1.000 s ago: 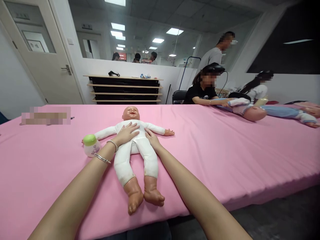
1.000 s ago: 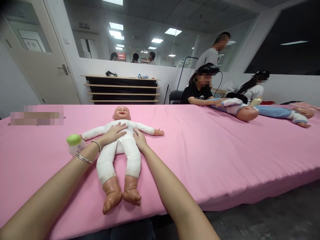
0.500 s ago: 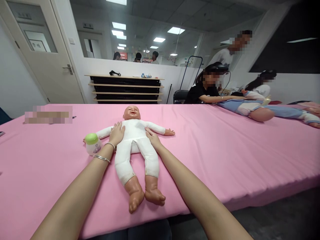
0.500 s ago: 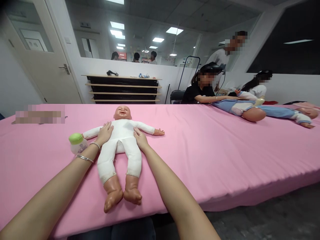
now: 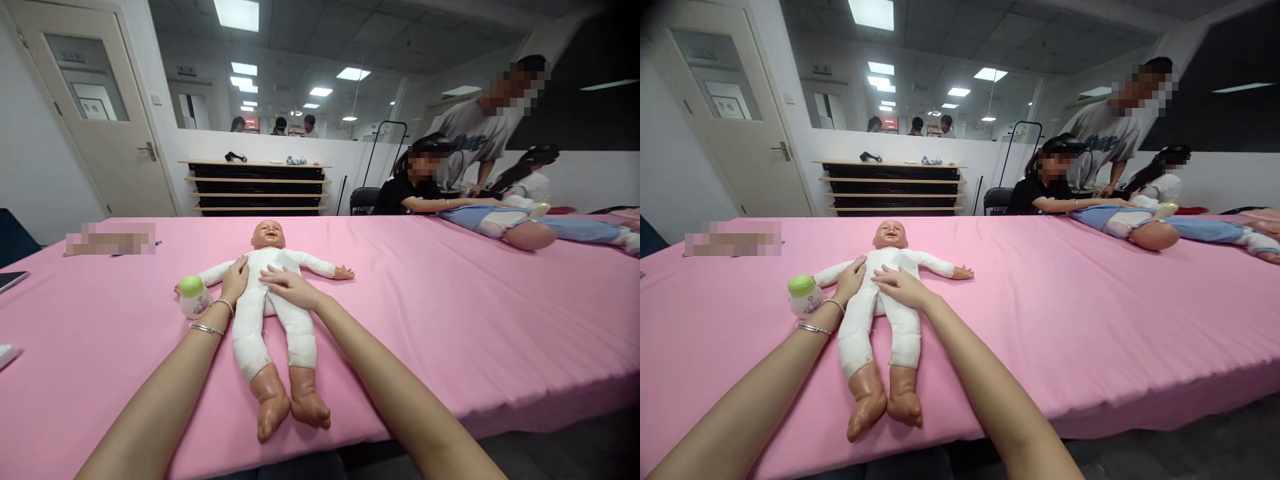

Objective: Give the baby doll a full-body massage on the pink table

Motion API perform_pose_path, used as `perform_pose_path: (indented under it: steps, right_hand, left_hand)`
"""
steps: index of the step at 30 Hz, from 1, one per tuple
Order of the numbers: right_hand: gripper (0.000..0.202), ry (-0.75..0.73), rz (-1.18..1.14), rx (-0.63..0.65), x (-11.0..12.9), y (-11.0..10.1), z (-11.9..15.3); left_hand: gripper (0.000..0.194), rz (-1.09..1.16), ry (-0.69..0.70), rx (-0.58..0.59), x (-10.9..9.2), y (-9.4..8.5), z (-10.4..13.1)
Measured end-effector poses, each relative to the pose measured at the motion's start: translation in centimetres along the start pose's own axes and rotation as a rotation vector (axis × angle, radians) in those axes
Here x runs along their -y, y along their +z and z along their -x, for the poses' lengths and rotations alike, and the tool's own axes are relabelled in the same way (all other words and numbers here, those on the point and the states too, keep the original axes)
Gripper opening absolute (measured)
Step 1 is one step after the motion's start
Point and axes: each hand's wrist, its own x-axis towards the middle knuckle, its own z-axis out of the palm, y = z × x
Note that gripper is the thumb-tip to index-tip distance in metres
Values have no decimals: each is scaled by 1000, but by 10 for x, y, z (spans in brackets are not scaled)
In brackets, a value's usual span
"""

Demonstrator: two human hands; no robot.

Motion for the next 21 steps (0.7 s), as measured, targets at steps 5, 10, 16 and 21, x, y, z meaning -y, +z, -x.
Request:
perform_pose_path:
  steps: [5, 10, 16, 21]
  right_hand:
    - [38, 123, 162, 114, -10, -6, -24]
    - [42, 167, 224, 24, -43, -13, -38]
    - [50, 319, 296, -189, -69, -15, -37]
    - [44, 503, 547, -456, -84, -16, -18]
  left_hand:
    - [44, -36, 12, 32, 0, 0, -2]
    - [44, -41, 30, 28, 0, 1, -2]
    - [44, -23, 74, 24, 2, 2, -2]
    - [43, -23, 48, 29, -7, 0, 3]
